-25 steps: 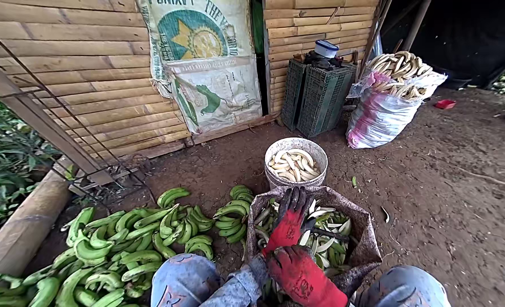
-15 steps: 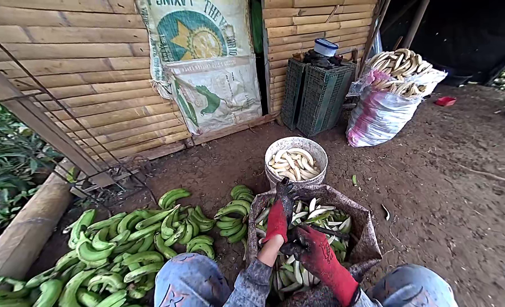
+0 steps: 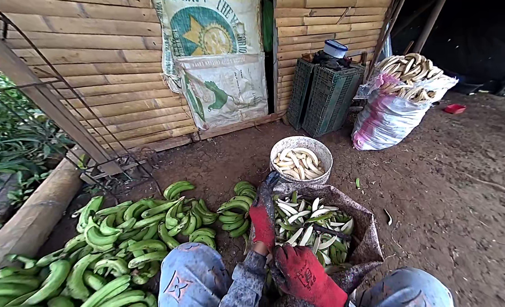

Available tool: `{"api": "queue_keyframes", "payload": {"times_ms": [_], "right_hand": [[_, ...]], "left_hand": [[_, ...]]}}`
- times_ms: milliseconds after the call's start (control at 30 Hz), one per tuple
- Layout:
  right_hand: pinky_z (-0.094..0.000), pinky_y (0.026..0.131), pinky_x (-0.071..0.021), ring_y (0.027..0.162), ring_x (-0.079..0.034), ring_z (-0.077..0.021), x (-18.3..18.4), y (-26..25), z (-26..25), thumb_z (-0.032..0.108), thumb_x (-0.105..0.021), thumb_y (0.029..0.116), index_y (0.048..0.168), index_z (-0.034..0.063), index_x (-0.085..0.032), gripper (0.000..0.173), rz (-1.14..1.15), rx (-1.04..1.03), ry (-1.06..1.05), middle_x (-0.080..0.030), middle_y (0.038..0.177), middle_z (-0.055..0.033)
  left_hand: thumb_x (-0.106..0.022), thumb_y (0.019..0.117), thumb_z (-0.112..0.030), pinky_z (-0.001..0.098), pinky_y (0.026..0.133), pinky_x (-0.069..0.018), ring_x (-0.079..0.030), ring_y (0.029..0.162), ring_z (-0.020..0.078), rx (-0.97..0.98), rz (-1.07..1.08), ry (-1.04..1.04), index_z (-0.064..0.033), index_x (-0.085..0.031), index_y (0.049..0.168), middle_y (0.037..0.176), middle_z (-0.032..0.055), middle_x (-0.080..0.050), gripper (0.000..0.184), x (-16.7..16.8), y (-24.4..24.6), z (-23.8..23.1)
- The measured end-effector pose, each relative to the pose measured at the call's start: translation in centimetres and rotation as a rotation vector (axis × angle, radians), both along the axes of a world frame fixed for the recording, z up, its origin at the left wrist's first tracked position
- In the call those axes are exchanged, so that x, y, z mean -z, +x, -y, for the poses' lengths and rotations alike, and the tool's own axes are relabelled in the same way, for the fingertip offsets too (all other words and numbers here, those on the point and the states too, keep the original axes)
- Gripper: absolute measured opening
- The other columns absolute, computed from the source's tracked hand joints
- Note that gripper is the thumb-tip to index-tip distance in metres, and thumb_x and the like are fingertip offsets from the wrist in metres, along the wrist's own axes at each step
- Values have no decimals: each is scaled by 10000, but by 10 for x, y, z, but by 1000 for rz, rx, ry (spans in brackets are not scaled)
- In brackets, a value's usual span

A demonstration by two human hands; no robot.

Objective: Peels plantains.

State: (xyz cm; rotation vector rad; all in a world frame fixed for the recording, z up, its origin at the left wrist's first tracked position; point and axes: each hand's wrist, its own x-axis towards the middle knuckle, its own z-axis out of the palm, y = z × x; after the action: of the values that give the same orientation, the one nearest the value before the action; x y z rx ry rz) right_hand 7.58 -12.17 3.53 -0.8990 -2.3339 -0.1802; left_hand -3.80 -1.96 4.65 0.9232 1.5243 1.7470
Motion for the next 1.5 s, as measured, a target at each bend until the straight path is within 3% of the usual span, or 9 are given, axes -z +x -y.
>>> {"api": "queue_keyframes", "payload": {"times_ms": [100, 400, 600, 767, 900, 1033, 1167, 1300, 1500], "right_hand": [[-422, 468, -508, 570, -669, -265, -4, 8, -7, 288, -712, 768, 862, 34, -707, 271, -180, -90, -154, -685, 740, -124], [-396, 664, -606, 790, -737, -280, 15, -8, -12, 158, -683, 884, 1012, 4, -728, 205, -422, 45, -319, -728, 955, -173], [-412, 710, -617, 854, -748, -298, 12, -20, 12, 123, -695, 840, 1040, -12, -709, 243, -360, -113, -337, -732, 994, -193], [-368, 825, -598, 903, -720, -204, 4, 40, -44, 166, -714, 907, 1087, 54, -751, 215, -372, 154, -665, -737, 1036, -113], [-632, 1057, -428, 1358, -498, -445, 39, 78, -95, 269, -676, 958, 1478, 145, -539, 552, 252, 656, -917, -517, 1486, -220], [-592, 975, -510, 1239, -592, -459, 63, 72, -85, 220, -654, 962, 1423, 38, -544, 508, 300, 725, -939, -544, 1404, -289], [-588, 881, -566, 1051, -687, -439, 44, 78, -62, 202, -704, 924, 1413, 19, -515, 555, 21, 687, -903, -582, 1328, -294], [-639, 1025, -483, 1222, -617, -467, 54, 78, -47, 319, -855, 807, 1570, 34, -313, 979, 175, 642, -1214, -581, 1377, -303], [-648, 947, -519, 1161, -641, -490, 77, 20, -89, 232, -795, 843, 1532, -1, -374, 839, 400, 663, -990, -592, 1350, -310]], "left_hand": [[-423, 1092, -338, 419, 1199, -346, -338, 1499, 226, 270, -100, -19, -45, -246, 1607, 1646, 162, -296, 618, 14, -14, -13], [-563, 1018, -375, 557, 1210, -257, -347, 1481, 409, 208, -785, -141, -48, -443, 1532, 1595, 225, -379, 621, 19, -6, -2], [-382, 1096, -325, 439, 1018, -510, -553, 1295, 268, 322, 366, 100, -63, -251, 1583, 1541, 176, -420, 568, 21, -3, -1], [-498, 975, 103, 432, 854, -641, -696, 1109, 300, 202, 310, 195, -55, -160, 1611, 1578, 210, -364, 738, 23, -21, 2], [-508, 955, 84, 342, 1168, -382, -460, 1415, 227, 155, -195, 18, 71, -364, 1521, 1552, 233, -425, 584, 26, -54, 13], [-596, 999, -380, 659, 1223, -17, -219, 1537, 408, 185, -813, -190, -175, -678, 1355, 1561, 113, -476, 419, 33, -85, 16], [-722, 820, -663, 583, 1092, -441, -406, 1418, 471, 342, -862, -700, -164, -172, 1644, 1657, 273, -163, 1110, 30, -88, 40], [-565, 1018, -279, 552, 1130, -401, -514, 1357, 389, 577, -768, -952, 40, -371, 1530, 1447, 270, -526, 633, 31, -87, 45], [-559, 1015, -183, 454, 1142, -423, -571, 1313, 281, 361, -458, -563, -56, -543, 1444, 1382, 179, -613, 448, 47, -82, 42]]}}
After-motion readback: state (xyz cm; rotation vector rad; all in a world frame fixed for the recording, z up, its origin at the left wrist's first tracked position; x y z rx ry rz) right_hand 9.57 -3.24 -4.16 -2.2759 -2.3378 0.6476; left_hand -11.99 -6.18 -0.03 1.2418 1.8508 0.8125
